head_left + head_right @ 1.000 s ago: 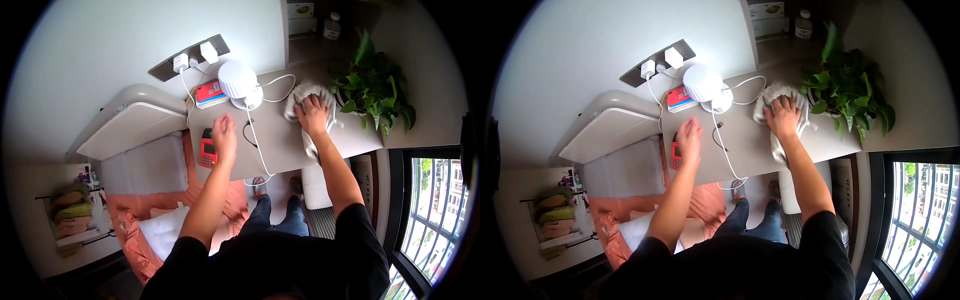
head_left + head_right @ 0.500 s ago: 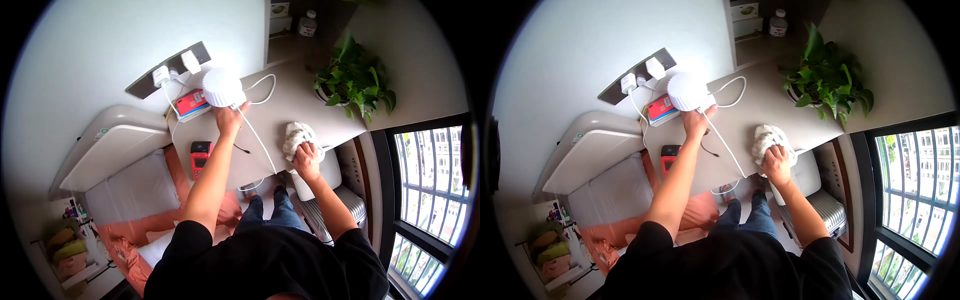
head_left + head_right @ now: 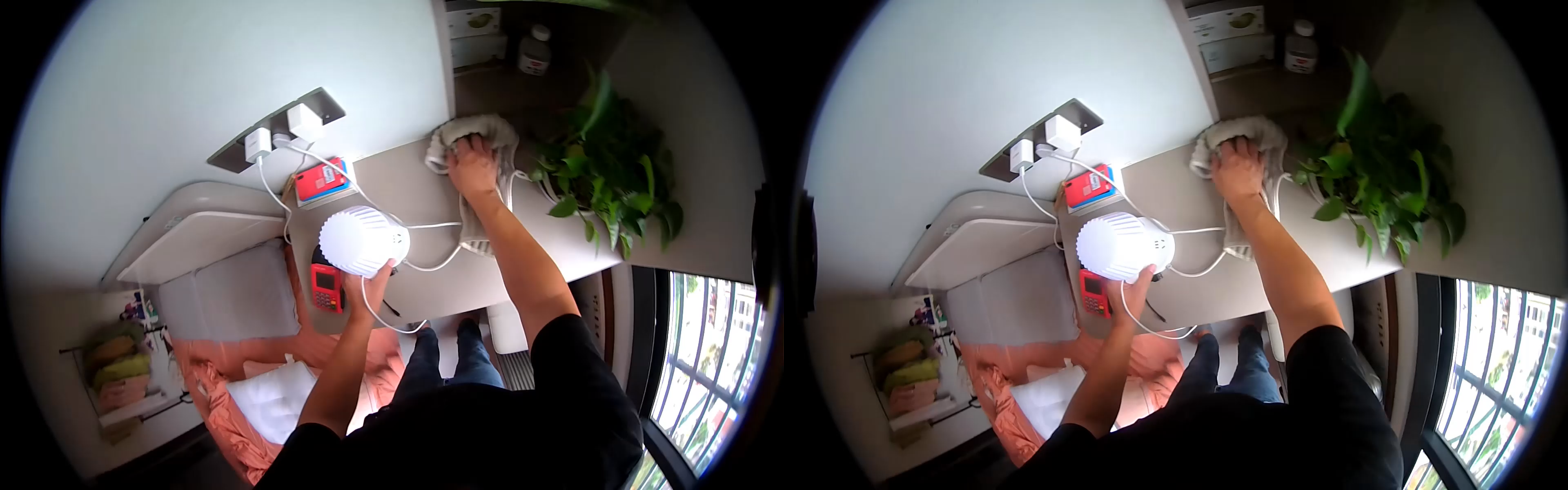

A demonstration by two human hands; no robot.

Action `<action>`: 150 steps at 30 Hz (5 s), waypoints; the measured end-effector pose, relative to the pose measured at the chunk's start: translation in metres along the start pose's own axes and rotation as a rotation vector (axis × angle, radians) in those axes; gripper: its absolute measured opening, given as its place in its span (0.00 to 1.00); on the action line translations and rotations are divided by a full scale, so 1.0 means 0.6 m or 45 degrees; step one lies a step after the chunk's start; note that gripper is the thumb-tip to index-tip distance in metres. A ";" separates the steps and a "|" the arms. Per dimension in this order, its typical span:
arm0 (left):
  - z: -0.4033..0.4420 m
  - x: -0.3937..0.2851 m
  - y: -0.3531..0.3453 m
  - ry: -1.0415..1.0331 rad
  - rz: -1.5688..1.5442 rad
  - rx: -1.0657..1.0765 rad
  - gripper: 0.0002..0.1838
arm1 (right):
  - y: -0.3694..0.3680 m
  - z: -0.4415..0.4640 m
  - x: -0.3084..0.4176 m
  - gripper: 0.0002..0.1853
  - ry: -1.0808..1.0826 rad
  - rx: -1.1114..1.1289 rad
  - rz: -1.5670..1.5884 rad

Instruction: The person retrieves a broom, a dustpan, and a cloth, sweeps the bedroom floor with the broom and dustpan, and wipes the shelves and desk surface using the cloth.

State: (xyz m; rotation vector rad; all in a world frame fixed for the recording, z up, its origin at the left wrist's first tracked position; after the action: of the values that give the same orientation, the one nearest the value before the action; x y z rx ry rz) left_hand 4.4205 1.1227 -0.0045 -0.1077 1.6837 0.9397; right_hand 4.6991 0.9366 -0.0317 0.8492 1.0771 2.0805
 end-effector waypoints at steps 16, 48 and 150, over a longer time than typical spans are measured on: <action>0.000 0.044 -0.054 -0.072 0.468 -0.068 0.37 | -0.075 0.037 0.251 0.17 1.105 0.358 0.424; -0.167 0.067 0.172 0.483 -0.593 0.263 0.60 | -0.052 -0.036 0.236 0.17 0.765 0.820 0.338; -0.035 0.162 0.183 0.217 0.526 -0.083 0.61 | -0.025 -0.095 0.315 0.14 0.300 0.035 0.340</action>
State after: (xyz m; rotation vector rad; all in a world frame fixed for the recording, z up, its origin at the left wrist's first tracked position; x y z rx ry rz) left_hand 4.3132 1.2215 -0.0296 0.1256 1.8716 1.3241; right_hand 4.5473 1.0637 -0.0234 0.8125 1.1690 2.4430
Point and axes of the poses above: each hand's wrist, its own z-axis towards the middle knuckle, its own y-axis out of the back of the hand, x = y × z, the point moved 8 cm from there along z, towards the middle knuckle, and after that the axes turned 15 degrees about y, right-handed, at the moved point
